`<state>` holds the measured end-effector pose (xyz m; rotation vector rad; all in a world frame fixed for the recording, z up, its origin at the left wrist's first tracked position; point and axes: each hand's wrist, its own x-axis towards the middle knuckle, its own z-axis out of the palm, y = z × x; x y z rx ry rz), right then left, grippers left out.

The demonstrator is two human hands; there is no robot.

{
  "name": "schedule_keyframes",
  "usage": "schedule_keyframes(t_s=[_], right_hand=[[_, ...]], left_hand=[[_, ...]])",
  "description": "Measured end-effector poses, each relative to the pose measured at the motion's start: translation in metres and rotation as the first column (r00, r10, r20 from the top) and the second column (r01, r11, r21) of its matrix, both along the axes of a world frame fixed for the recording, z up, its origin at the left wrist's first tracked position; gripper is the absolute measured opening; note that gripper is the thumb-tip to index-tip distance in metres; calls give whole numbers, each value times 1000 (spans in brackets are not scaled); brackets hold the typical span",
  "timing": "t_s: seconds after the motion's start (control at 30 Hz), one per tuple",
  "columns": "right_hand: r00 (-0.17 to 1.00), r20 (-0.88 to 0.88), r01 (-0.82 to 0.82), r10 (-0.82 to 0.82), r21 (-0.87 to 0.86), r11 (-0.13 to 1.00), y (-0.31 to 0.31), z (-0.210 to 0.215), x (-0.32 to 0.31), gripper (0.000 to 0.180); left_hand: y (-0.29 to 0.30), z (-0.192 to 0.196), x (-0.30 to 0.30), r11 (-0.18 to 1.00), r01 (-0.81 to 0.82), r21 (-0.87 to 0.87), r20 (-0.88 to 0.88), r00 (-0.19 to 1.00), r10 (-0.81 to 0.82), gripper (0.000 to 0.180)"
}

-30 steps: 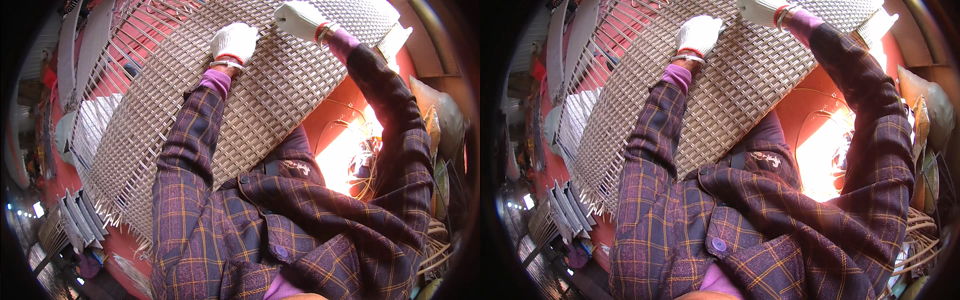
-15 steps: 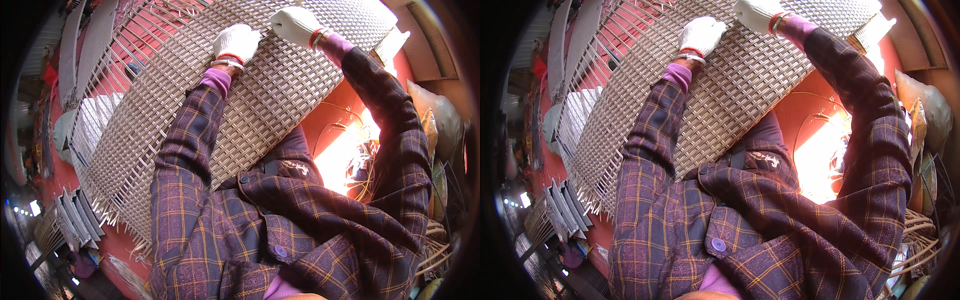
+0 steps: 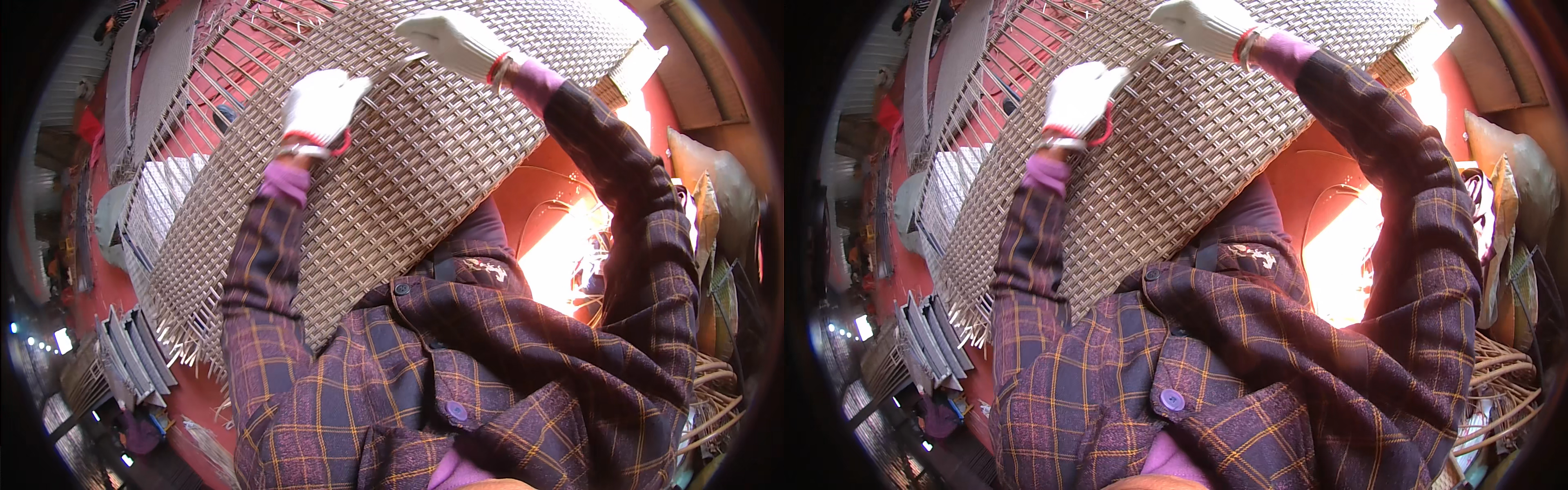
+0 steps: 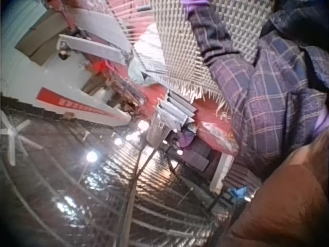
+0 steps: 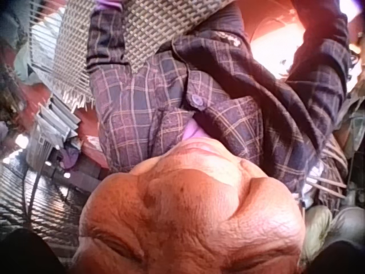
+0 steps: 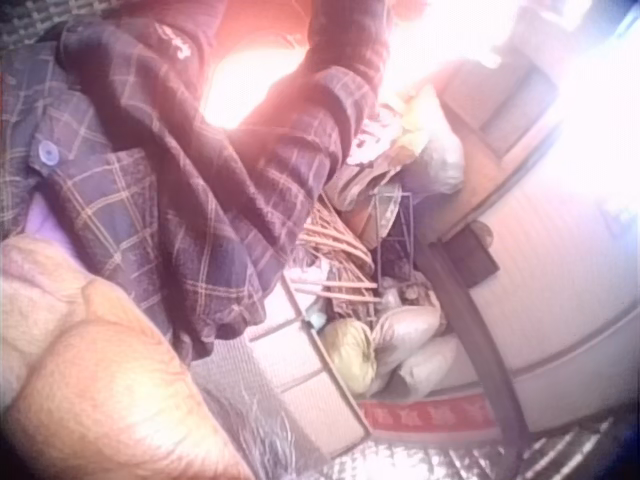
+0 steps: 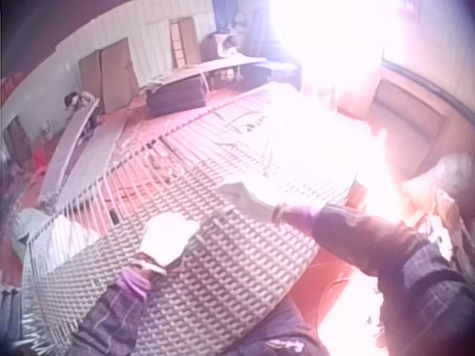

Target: The person weaves a large basket by hand, interlacing thin strips through a pre-formed frame. They repeatedly adjust the basket's position and tuck in loose ends to maintain a tight weave.

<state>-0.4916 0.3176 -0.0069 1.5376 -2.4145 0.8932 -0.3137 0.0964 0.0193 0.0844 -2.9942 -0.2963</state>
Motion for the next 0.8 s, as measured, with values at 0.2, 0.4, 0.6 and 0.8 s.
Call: schedule_keyframes(t_s=[0.2, 0.4, 0.6, 0.8], right_hand=[[881, 444, -224, 164, 86, 971, -3, 21, 5, 30], [794, 607, -23, 38, -33, 999, 24, 35, 1, 28], [966, 242, 91, -94, 24, 996, 32, 16, 12, 23], [985, 4, 168, -170, 132, 977, 32, 3, 10, 19]], left_hand=[[-18, 12, 46, 999, -16, -34, -114, 993, 12, 38], [18, 8, 20, 957, 60, -282, -2, 998, -63, 40], [20, -2, -3, 927, 24, -375, 54, 999, -4, 39], [44, -38, -44, 976, 13, -215, 19, 1000, -9, 41]])
